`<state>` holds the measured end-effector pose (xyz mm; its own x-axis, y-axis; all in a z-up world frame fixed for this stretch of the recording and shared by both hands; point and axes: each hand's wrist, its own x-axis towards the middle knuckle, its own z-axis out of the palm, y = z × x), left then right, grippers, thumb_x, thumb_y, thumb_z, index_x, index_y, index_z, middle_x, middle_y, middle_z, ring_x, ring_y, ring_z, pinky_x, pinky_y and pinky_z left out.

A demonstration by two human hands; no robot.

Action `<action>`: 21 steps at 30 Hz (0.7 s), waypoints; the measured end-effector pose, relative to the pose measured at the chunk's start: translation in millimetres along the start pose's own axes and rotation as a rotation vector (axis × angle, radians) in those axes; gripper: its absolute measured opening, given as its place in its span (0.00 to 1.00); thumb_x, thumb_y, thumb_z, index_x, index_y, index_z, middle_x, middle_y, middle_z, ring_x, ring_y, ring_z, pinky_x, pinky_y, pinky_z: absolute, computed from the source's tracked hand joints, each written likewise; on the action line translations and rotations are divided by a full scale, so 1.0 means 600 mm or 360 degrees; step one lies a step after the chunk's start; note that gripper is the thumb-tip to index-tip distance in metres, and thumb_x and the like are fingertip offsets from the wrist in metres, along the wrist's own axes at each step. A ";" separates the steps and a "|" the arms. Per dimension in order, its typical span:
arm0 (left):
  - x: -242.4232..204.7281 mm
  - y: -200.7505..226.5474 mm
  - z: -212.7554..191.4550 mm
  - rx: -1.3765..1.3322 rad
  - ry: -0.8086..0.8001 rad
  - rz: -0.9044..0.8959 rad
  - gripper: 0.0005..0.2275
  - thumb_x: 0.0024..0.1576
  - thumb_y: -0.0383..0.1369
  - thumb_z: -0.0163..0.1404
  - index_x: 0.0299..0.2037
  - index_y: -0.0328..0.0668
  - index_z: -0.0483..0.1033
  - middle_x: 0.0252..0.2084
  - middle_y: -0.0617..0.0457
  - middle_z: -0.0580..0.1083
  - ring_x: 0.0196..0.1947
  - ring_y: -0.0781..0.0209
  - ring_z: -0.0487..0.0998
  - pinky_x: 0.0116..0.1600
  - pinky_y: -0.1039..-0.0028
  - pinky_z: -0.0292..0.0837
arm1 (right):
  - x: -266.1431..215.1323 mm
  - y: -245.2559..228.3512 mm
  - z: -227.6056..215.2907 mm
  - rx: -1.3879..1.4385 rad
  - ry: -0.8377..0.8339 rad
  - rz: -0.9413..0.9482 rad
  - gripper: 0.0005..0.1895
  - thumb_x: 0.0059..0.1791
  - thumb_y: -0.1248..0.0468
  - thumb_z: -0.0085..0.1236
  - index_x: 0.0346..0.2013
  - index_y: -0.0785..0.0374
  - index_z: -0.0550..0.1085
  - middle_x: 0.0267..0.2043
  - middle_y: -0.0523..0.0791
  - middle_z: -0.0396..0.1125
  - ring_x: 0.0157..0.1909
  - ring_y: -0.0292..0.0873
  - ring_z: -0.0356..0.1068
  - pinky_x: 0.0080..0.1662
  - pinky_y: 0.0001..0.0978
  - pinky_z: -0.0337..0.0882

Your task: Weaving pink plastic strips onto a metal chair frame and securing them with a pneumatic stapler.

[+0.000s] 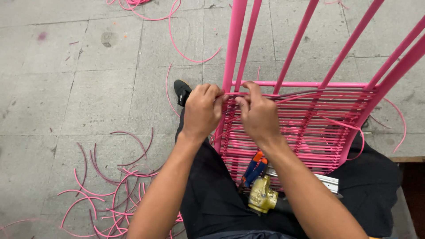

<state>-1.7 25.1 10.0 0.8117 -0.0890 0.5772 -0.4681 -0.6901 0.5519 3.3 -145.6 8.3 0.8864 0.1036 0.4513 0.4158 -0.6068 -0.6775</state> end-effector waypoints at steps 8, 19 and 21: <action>-0.011 0.006 0.009 0.0282 0.0154 0.0237 0.05 0.59 0.29 0.58 0.36 0.38 0.74 0.37 0.47 0.71 0.38 0.46 0.73 0.43 0.57 0.67 | 0.003 0.013 -0.029 -0.0423 0.0232 -0.0562 0.05 0.50 0.62 0.67 0.37 0.58 0.81 0.38 0.43 0.72 0.43 0.49 0.68 0.45 0.45 0.68; -0.013 0.007 0.016 0.0302 0.0177 0.0220 0.09 0.59 0.34 0.60 0.35 0.38 0.75 0.36 0.47 0.70 0.37 0.45 0.71 0.42 0.58 0.68 | 0.027 0.020 -0.005 -0.0469 0.0104 -0.0412 0.06 0.48 0.60 0.67 0.30 0.58 0.80 0.37 0.45 0.70 0.46 0.51 0.67 0.50 0.48 0.63; -0.007 0.010 0.014 0.0471 0.0207 0.0196 0.11 0.57 0.37 0.61 0.33 0.39 0.75 0.34 0.47 0.70 0.35 0.46 0.71 0.39 0.57 0.68 | 0.039 0.008 -0.007 -0.0578 0.0003 -0.0272 0.06 0.44 0.59 0.68 0.30 0.58 0.81 0.36 0.46 0.71 0.45 0.53 0.69 0.49 0.49 0.64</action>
<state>-4.9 15.3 6.2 0.6955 -0.1054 0.7108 -0.4224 -0.8602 0.2858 25.3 -149.6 18.2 0.8103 0.2258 0.5407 0.4576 -0.8202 -0.3433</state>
